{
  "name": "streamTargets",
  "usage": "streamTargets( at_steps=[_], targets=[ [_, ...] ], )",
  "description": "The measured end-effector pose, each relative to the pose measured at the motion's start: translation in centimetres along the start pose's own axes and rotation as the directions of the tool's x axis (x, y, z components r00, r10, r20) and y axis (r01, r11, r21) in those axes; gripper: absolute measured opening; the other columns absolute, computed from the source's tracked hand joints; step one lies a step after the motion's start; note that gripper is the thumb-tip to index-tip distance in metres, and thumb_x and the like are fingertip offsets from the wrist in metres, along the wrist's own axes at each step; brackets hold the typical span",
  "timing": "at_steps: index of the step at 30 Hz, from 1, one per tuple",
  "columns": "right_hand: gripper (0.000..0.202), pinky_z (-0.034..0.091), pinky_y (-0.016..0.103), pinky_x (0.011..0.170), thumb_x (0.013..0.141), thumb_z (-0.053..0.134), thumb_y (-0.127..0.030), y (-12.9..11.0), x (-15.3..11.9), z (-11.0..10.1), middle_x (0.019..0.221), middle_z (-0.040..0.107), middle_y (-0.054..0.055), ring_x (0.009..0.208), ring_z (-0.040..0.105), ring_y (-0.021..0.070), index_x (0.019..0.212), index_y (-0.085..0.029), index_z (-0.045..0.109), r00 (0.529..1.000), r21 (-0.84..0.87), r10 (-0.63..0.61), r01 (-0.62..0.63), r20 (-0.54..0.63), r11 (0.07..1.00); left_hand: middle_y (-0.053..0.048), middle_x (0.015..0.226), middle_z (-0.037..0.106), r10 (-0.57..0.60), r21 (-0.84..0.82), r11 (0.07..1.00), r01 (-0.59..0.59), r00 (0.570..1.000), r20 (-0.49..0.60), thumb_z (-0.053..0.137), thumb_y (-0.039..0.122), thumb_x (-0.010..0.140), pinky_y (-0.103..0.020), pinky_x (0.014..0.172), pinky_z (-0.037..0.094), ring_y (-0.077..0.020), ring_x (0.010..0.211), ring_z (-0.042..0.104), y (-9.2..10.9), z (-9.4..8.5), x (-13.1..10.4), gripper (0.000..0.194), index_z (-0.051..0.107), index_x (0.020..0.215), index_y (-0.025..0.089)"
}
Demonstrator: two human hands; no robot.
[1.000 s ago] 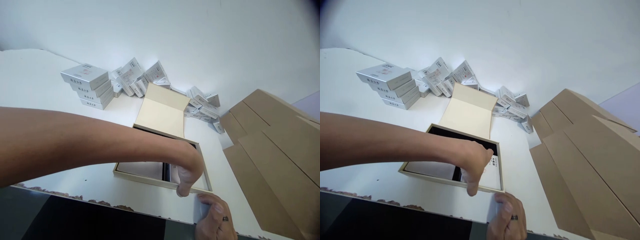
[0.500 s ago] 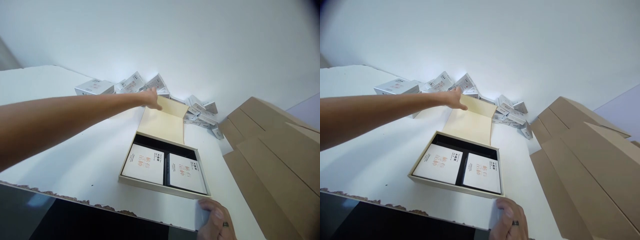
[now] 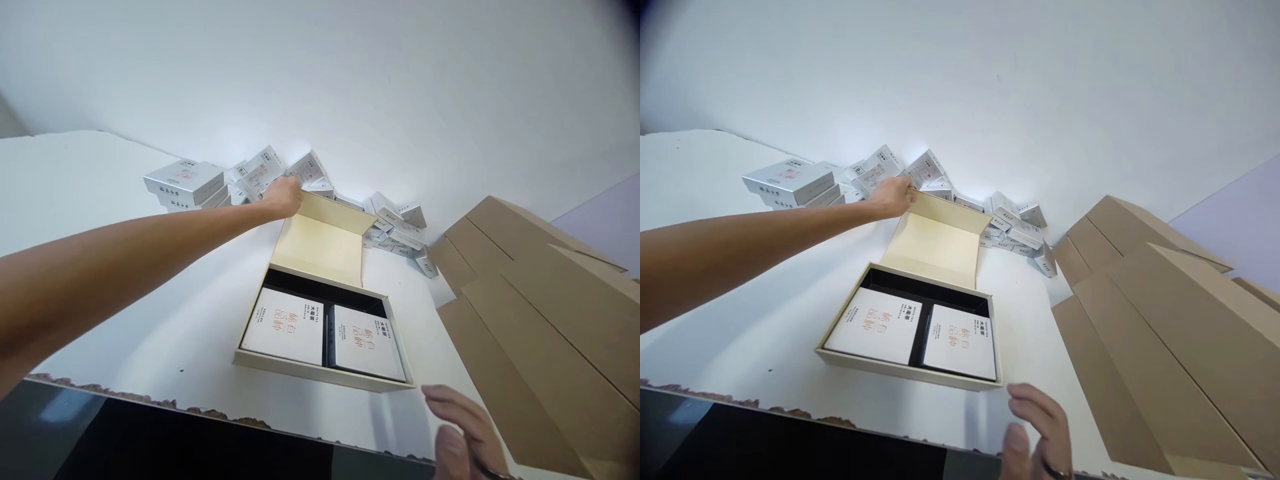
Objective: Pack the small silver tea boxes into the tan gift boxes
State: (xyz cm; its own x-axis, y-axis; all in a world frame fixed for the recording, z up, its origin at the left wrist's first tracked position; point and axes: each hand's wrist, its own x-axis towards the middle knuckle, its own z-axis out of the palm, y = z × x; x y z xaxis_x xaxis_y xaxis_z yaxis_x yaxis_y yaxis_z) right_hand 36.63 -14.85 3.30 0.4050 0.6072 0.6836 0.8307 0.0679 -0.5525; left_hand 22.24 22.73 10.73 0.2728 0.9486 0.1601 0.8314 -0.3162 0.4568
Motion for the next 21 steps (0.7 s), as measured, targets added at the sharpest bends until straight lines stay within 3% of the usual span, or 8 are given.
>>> streamTargets(
  at_steps=[1, 3, 4, 8, 10, 16, 19, 21],
  targets=[
    [0.009, 0.047, 0.032, 0.085, 0.101, 0.053, -0.025, -0.9, 1.8, -0.3, 0.111, 0.061, 0.008, 0.102, 0.060, 0.0205, 0.104, -0.022, 0.061, 0.984, -0.014, -0.123, 0.126, 0.126, 0.992, -0.009, 0.121, 0.065, 0.038, -0.001, 0.999, -0.038, 0.999, -0.014, 0.061, 0.036, 0.098, -0.044, 0.090, 0.057, -0.0238, 0.107, 0.065, -0.3, -0.3, -0.3, 0.032, 0.060, 0.124, 0.017],
    [0.024, 0.050, 0.034, 0.091, 0.096, 0.062, -0.032, -2.7, 5.8, -0.2, 0.122, 0.059, 0.009, 0.113, 0.058, 0.0233, 0.118, -0.025, 0.059, 0.832, -0.008, -0.300, 0.343, 0.467, 0.939, -0.008, 0.116, 0.067, 0.111, 0.004, 0.994, -0.110, 0.993, -0.045, 0.059, 0.034, 0.099, -0.043, 0.089, 0.057, -0.0228, 0.103, 0.066, -0.6, -0.9, -1.1, 0.029, 0.061, 0.121, 0.016],
    [0.032, 0.049, 0.040, 0.096, 0.094, 0.065, -0.039, -3.6, 7.8, 0.2, 0.127, 0.057, 0.010, 0.117, 0.056, 0.0263, 0.123, -0.026, 0.058, 0.755, -0.026, -0.277, 0.362, 0.594, 0.932, -0.008, 0.113, 0.067, 0.144, 0.009, 0.990, -0.144, 0.988, -0.062, 0.058, 0.031, 0.099, -0.043, 0.088, 0.056, -0.0229, 0.102, 0.066, -0.7, -1.3, -1.4, 0.026, 0.062, 0.120, 0.016],
    [0.062, 0.050, 0.054, 0.097, 0.083, 0.067, -0.069, -5.6, 13.1, 3.0, 0.130, 0.054, 0.010, 0.122, 0.051, 0.0353, 0.130, -0.028, 0.062, 0.242, -0.095, 0.002, 0.371, 0.970, 0.924, -0.010, 0.105, 0.071, 0.278, 0.023, 0.961, -0.277, 0.952, -0.126, 0.050, 0.019, 0.096, -0.040, 0.083, 0.053, -0.0266, 0.098, 0.067, -1.0, -2.5, -3.0, 0.020, 0.064, 0.110, 0.017],
    [0.066, 0.053, 0.054, 0.091, 0.080, 0.069, -0.070, -6.0, 13.8, 4.1, 0.119, 0.055, 0.011, 0.113, 0.054, 0.0350, 0.128, -0.024, 0.064, 0.121, -0.124, 0.083, 0.384, 0.989, 0.915, -0.011, 0.103, 0.072, 0.326, 0.021, 0.945, -0.327, 0.932, -0.156, 0.049, 0.018, 0.094, -0.038, 0.080, 0.051, -0.0275, 0.096, 0.067, -1.0, -3.2, -3.7, 0.019, 0.064, 0.106, 0.017],
    [0.071, 0.052, 0.055, 0.093, 0.081, 0.071, -0.065, -5.7, 13.4, 4.9, 0.114, 0.056, 0.012, 0.109, 0.055, 0.0347, 0.134, -0.019, 0.059, 0.088, -0.113, 0.081, 0.453, 0.993, 0.884, -0.010, 0.094, 0.072, 0.418, -0.004, 0.904, -0.428, 0.883, -0.212, 0.052, 0.022, 0.091, -0.037, 0.075, 0.051, -0.0268, 0.091, 0.067, -0.8, -4.9, -5.0, 0.016, 0.066, 0.097, 0.016],
    [0.085, 0.043, 0.063, 0.107, 0.083, 0.067, -0.069, -4.8, 12.7, 3.7, 0.138, 0.053, 0.016, 0.136, 0.041, 0.0428, 0.150, -0.021, 0.045, 0.167, -0.138, 0.066, 0.467, 0.984, 0.873, -0.008, 0.091, 0.071, 0.491, 0.025, 0.866, -0.499, 0.842, -0.221, 0.050, 0.020, 0.091, -0.037, 0.074, 0.051, -0.0244, 0.085, 0.067, -0.8, -6.3, -6.2, 0.019, 0.067, 0.099, 0.016],
    [0.080, 0.036, 0.066, 0.113, 0.089, 0.063, -0.063, -4.0, 11.7, 1.8, 0.153, 0.044, 0.015, 0.146, 0.030, 0.0428, 0.155, -0.024, 0.037, 0.297, -0.108, -0.063, 0.526, 0.953, 0.844, -0.007, 0.094, 0.069, 0.534, 0.043, 0.842, -0.538, 0.819, -0.209, 0.048, 0.019, 0.092, -0.039, 0.079, 0.052, -0.0239, 0.089, 0.066, -1.1, -7.8, -8.2, 0.021, 0.067, 0.101, 0.017]
  ],
)
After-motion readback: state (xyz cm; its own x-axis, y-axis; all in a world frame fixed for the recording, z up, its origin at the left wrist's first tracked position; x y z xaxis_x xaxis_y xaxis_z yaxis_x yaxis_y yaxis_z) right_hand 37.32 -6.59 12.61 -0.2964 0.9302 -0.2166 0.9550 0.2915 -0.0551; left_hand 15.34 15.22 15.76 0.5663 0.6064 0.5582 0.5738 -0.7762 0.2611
